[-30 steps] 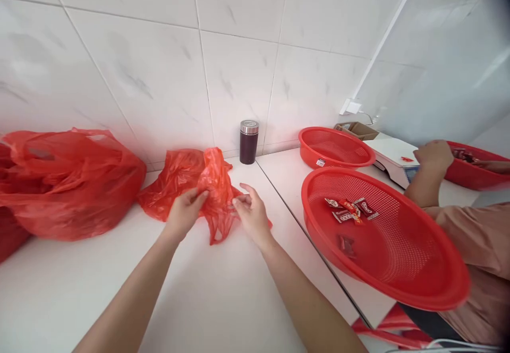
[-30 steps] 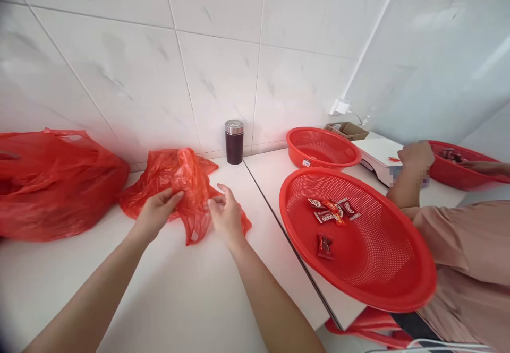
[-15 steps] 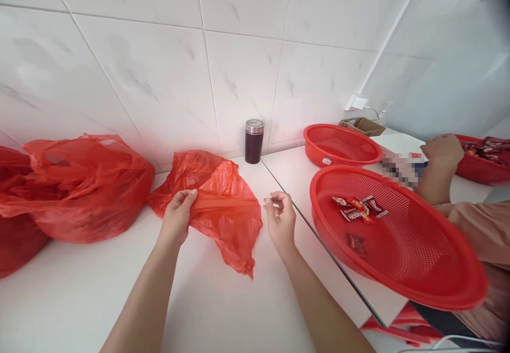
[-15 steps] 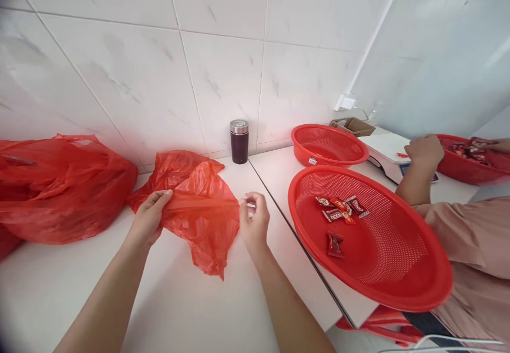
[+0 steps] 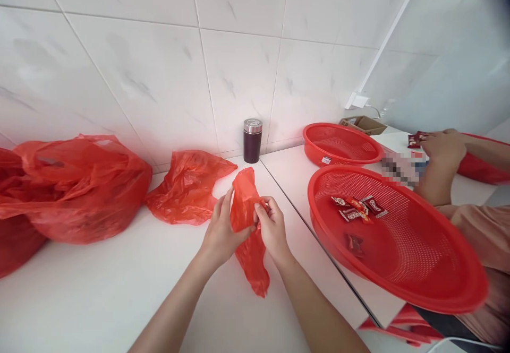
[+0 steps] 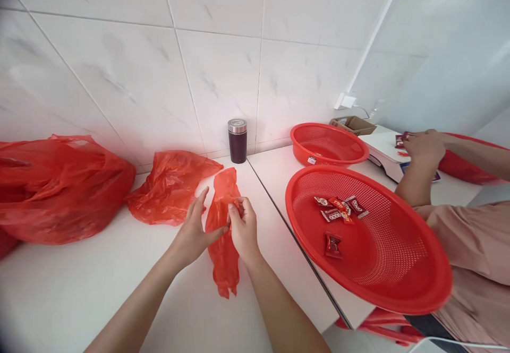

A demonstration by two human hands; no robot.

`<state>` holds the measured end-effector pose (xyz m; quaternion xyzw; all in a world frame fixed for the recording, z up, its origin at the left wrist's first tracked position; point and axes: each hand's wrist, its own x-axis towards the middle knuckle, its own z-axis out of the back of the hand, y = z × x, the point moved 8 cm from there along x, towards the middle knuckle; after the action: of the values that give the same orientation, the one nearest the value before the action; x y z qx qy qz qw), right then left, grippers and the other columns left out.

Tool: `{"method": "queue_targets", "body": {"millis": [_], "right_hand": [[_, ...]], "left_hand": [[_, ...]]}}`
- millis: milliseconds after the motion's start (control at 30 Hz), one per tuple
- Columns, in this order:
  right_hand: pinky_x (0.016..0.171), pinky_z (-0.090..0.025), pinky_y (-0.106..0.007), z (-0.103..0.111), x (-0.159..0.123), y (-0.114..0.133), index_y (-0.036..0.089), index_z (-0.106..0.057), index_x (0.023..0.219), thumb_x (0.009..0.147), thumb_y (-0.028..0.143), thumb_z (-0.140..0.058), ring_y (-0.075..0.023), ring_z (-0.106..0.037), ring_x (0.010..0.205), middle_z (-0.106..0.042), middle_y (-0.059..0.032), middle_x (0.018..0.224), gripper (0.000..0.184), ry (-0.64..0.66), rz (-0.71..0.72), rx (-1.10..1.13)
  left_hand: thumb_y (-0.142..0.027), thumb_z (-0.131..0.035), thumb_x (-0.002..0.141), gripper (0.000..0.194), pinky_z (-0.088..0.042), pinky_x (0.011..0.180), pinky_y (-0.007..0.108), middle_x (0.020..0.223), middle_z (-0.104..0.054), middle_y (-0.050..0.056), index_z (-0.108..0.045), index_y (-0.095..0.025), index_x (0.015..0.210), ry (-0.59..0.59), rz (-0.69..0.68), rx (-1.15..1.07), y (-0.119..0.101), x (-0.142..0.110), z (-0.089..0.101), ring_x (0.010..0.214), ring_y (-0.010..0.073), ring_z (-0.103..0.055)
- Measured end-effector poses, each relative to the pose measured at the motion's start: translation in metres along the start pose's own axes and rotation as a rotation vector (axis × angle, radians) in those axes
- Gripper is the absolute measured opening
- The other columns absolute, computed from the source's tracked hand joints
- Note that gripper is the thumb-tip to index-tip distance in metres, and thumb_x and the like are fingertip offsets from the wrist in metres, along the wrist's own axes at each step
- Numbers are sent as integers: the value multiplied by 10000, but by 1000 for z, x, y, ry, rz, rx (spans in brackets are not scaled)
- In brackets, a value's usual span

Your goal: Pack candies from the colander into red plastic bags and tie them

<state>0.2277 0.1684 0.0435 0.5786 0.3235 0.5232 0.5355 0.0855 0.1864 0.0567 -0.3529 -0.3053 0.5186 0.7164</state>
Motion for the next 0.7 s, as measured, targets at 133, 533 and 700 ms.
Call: {"method": "queue_targets", "body": {"millis": [133, 533, 700], "right_hand": [[867, -545, -408, 50, 15, 32, 170, -579, 1230, 955, 362, -573, -204, -614, 1030, -591, -94, 1231, 336, 16, 119, -71], [561, -496, -299, 362, 143, 121, 312, -469, 443, 707, 476, -741, -166, -670, 688, -493, 72, 378, 413, -90, 523, -351], [373, -373, -255, 413, 168, 93, 289, -361, 331, 549, 433, -793, -206, -671, 598, -236, 45, 259, 505, -105, 593, -455]], "left_hand": [[-361, -654, 780, 900, -450, 925, 495, 1516, -339, 139, -178, -357, 1543, 12, 44, 216, 6, 0, 8, 1307, 363, -436], [-354, -670, 668, 216, -508, 727, 393, 848, -695, 63, -682, -243, 854, -36, 323, -299, 61, 13, 61, 829, 279, -648], [-279, -591, 695, 134, -580, 673, 293, 770, -636, 21, -622, -233, 817, -120, 348, -768, 57, 16, 78, 684, 154, -636]]}}
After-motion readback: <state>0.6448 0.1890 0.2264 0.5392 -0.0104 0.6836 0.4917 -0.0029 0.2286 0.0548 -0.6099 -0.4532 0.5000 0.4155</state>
